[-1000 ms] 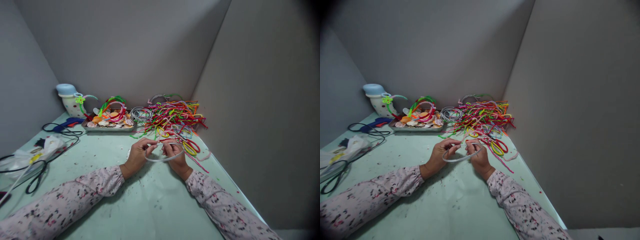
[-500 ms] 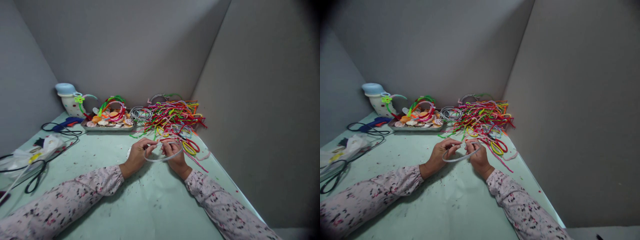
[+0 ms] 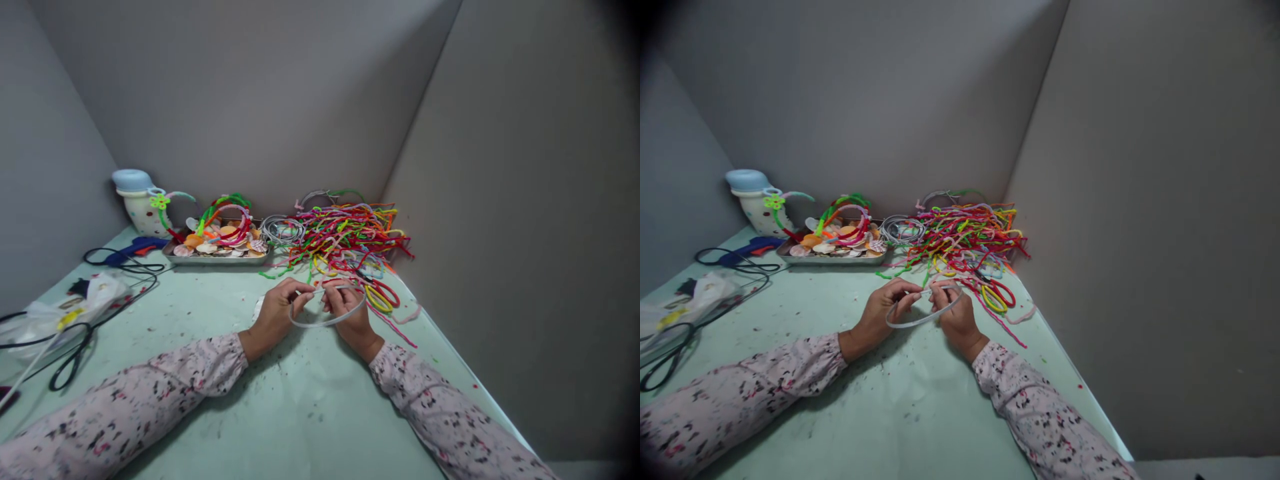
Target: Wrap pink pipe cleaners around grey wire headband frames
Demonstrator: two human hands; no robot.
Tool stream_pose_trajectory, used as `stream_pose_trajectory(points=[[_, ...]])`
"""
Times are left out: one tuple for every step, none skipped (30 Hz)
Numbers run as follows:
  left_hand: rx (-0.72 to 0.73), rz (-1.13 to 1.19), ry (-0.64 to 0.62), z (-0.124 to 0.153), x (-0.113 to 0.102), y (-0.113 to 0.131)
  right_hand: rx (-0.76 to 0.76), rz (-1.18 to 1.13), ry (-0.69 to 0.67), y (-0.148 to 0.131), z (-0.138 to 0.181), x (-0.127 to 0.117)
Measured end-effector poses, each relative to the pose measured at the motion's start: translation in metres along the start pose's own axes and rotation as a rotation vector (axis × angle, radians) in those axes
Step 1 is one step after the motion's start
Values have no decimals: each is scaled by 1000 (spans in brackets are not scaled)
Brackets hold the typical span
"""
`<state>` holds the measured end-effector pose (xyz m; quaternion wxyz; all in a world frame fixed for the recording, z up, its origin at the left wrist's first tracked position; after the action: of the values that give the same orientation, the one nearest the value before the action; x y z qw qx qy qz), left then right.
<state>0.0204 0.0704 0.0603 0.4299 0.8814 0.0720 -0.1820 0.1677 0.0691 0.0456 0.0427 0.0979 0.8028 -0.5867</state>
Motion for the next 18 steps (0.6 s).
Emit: stream_pose_trajectory(points=[[-1, 2, -1, 0, 0, 0, -5, -1, 1, 0, 0, 0], [1, 5, -1, 0, 0, 0, -12, 1, 6, -1, 0, 0], [4, 6, -2, 0, 0, 0, -20, 4, 11, -2, 1, -1], [7, 5, -1, 0, 0, 0, -28, 6, 14, -2, 1, -1], [7, 4, -2, 0, 0, 0, -33, 8, 15, -3, 1, -1], [5, 3, -6, 0, 0, 0, -37, 10, 13, -4, 1, -1], [2, 1, -11, 0, 1, -1, -38, 14, 12, -4, 0, -1], [-2, -1, -18, 0, 1, -1, -39, 18, 12, -5, 0, -1], [-3, -3, -24, 0, 2, -1, -41, 26, 13, -6, 0, -1], [-2, -6, -28, 0, 2, 0, -45, 33, 16, -7, 0, -1], [1, -8, -30, -1, 2, 0, -48, 38, 19, -8, 0, -2], [5, -10, -31, -1, 2, 1, -50, 40, 22, -8, 0, -2], [9, -10, -32, -1, 2, 2, -49, 40, 25, -9, 0, -2], [10, -8, -34, 0, 3, 2, -44, 38, 28, -8, 0, -2], [10, -6, -38, 0, 3, 2, -35, 36, 28, -7, 0, -2], [9, -4, -44, 0, 4, 2, -24, 33, 28, -6, 0, -2], [6, -4, -51, 0, 5, 2, -15, 32, 27, -4, 0, -2], [1, -4, -58, 1, 6, 1, -9, 33, 25, -3, 0, -2]])
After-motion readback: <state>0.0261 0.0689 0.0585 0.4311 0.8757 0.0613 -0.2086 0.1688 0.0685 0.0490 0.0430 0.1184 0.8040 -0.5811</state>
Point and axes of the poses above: each hand's wrist, its own z-axis away from the middle knuckle, its own x-axis out of the palm, y = z × x, the point moved 10 cm from there along -z, towards the middle knuckle, and after that the axes turned 10 degrees about x, right-handed, at the moved point
